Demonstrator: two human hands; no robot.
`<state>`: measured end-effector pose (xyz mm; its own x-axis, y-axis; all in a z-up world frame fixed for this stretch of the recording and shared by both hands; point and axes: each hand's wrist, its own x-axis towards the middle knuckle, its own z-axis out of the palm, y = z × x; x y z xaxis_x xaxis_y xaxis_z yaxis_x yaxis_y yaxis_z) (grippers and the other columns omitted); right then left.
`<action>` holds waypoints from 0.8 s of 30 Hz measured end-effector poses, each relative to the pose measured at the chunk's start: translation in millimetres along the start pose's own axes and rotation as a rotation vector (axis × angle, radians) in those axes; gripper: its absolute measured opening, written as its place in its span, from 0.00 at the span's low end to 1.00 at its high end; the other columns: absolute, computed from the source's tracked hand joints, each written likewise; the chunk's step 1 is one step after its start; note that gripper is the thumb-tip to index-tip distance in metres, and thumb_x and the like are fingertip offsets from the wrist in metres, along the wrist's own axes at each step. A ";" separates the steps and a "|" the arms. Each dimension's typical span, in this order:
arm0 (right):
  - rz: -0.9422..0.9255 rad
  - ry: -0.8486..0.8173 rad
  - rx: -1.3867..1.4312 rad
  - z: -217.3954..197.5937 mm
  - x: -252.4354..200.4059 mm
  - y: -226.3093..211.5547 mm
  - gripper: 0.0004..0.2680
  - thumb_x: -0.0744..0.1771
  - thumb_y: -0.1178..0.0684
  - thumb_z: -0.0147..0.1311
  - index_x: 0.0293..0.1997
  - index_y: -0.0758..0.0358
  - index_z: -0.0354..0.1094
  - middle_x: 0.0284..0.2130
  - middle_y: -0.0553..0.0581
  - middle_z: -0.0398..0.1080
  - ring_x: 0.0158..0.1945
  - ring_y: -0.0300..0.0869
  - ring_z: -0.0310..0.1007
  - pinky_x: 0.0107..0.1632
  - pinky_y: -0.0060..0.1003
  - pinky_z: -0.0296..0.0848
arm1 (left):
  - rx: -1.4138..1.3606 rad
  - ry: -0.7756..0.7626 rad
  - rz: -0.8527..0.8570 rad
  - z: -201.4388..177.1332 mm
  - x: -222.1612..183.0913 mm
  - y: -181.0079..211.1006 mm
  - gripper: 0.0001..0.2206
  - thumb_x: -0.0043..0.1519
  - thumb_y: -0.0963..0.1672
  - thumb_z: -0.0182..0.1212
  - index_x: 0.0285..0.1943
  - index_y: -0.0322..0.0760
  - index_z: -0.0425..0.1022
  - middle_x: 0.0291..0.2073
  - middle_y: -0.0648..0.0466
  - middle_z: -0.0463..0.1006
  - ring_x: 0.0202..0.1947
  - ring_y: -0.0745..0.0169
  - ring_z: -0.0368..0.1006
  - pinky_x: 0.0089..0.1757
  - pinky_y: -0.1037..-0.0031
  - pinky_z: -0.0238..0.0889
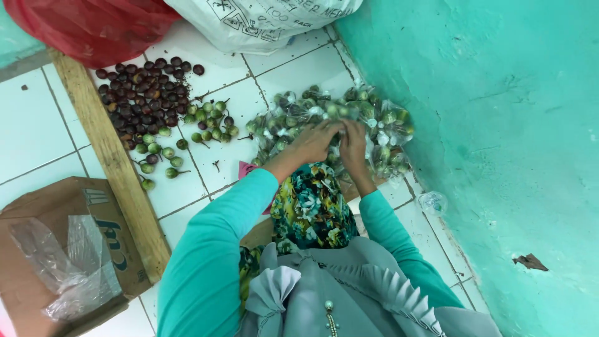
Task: Sorting and bagging small round vegetables into plastic bags while sitting on the floor.
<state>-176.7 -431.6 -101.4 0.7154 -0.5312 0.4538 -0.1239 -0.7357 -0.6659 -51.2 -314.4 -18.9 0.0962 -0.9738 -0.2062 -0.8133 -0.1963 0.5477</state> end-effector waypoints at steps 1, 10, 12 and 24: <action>-0.002 0.004 -0.002 5.8 -13.5 11.8 0.11 0.72 0.67 0.44 0.62 0.70 0.65 0.48 0.65 0.64 0.52 0.63 0.66 0.53 0.60 0.69 | 0.003 0.002 0.003 14.6 5.8 -4.9 0.34 0.61 0.36 0.51 0.79 0.45 0.47 0.70 0.39 0.66 0.75 0.37 0.51 0.62 0.42 0.55; 0.153 -0.229 -0.184 28.3 -51.9 75.1 0.20 0.67 0.66 0.49 0.68 0.57 0.64 0.58 0.58 0.63 0.65 0.56 0.59 0.67 0.61 0.60 | 0.221 -0.246 -0.061 56.0 24.6 -9.3 0.35 0.60 0.38 0.52 0.80 0.41 0.46 0.78 0.46 0.52 0.79 0.40 0.40 0.67 0.44 0.48; 0.177 -0.265 -0.180 28.6 -47.9 79.5 0.23 0.66 0.69 0.45 0.70 0.56 0.62 0.59 0.61 0.62 0.65 0.60 0.57 0.65 0.65 0.60 | 0.206 -0.256 -0.074 46.0 20.9 -1.0 0.35 0.61 0.38 0.52 0.81 0.40 0.46 0.79 0.45 0.49 0.79 0.39 0.39 0.67 0.45 0.48; 0.093 -0.195 -0.137 6.1 -21.0 -18.3 0.26 0.65 0.72 0.40 0.70 0.49 0.62 0.63 0.61 0.55 0.68 0.62 0.51 0.66 0.70 0.55 | 0.270 -0.161 -0.061 38.3 -7.8 -36.2 0.23 0.64 0.38 0.49 0.71 0.35 0.64 0.61 0.37 0.73 0.62 0.34 0.69 0.60 0.39 0.57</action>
<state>-185.3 -404.4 -102.4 0.8143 -0.5176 0.2628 -0.2776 -0.7448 -0.6067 -44.5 -295.3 -68.1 0.0754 -0.9262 -0.3693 -0.9336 -0.1957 0.3001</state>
